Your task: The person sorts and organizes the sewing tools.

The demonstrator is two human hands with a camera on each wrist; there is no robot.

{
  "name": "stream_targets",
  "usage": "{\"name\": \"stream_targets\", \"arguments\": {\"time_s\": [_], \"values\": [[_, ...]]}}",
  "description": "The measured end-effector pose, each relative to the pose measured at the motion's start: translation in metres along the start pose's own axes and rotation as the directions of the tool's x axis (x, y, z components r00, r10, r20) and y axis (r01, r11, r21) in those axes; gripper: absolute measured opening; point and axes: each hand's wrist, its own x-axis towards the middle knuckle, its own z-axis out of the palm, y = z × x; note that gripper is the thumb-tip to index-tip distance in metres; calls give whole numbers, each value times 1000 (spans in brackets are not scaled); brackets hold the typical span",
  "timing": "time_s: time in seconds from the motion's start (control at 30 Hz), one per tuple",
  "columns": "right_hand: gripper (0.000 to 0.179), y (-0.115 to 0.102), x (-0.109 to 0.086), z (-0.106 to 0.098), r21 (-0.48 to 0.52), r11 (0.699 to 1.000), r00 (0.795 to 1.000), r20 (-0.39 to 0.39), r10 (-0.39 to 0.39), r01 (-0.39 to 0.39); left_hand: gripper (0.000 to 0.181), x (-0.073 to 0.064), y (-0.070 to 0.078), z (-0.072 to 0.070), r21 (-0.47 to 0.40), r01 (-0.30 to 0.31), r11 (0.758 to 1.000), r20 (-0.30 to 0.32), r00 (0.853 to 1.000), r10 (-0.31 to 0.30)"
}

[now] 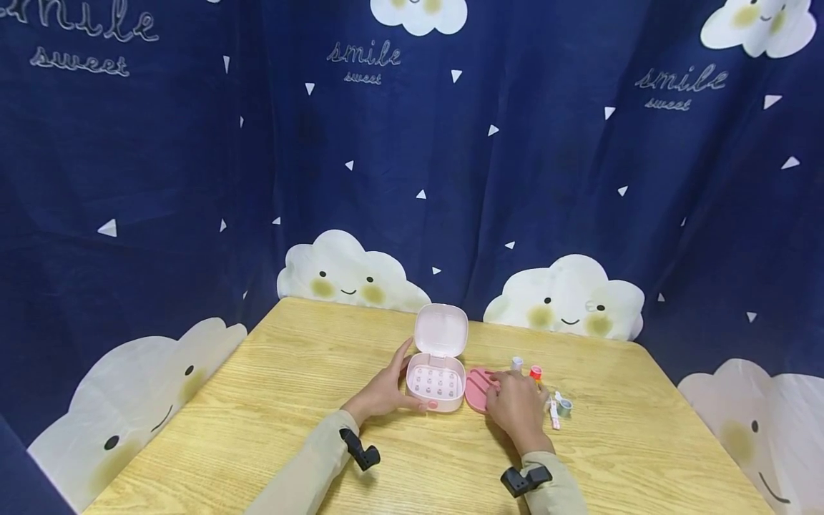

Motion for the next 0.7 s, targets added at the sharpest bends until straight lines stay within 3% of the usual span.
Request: {"name": "stream_targets", "arguments": {"time_s": [0.47, 0.7], "values": [[32, 21, -2, -17, 36, 997, 995, -61, 74, -72, 140, -1, -1, -2, 8, 6, 1000, 2, 1000, -6], [32, 41, -10, -27, 42, 991, 990, -41, 132, -130, 139, 0, -1, 0, -23, 8, 1000, 6, 1000, -8]]}}
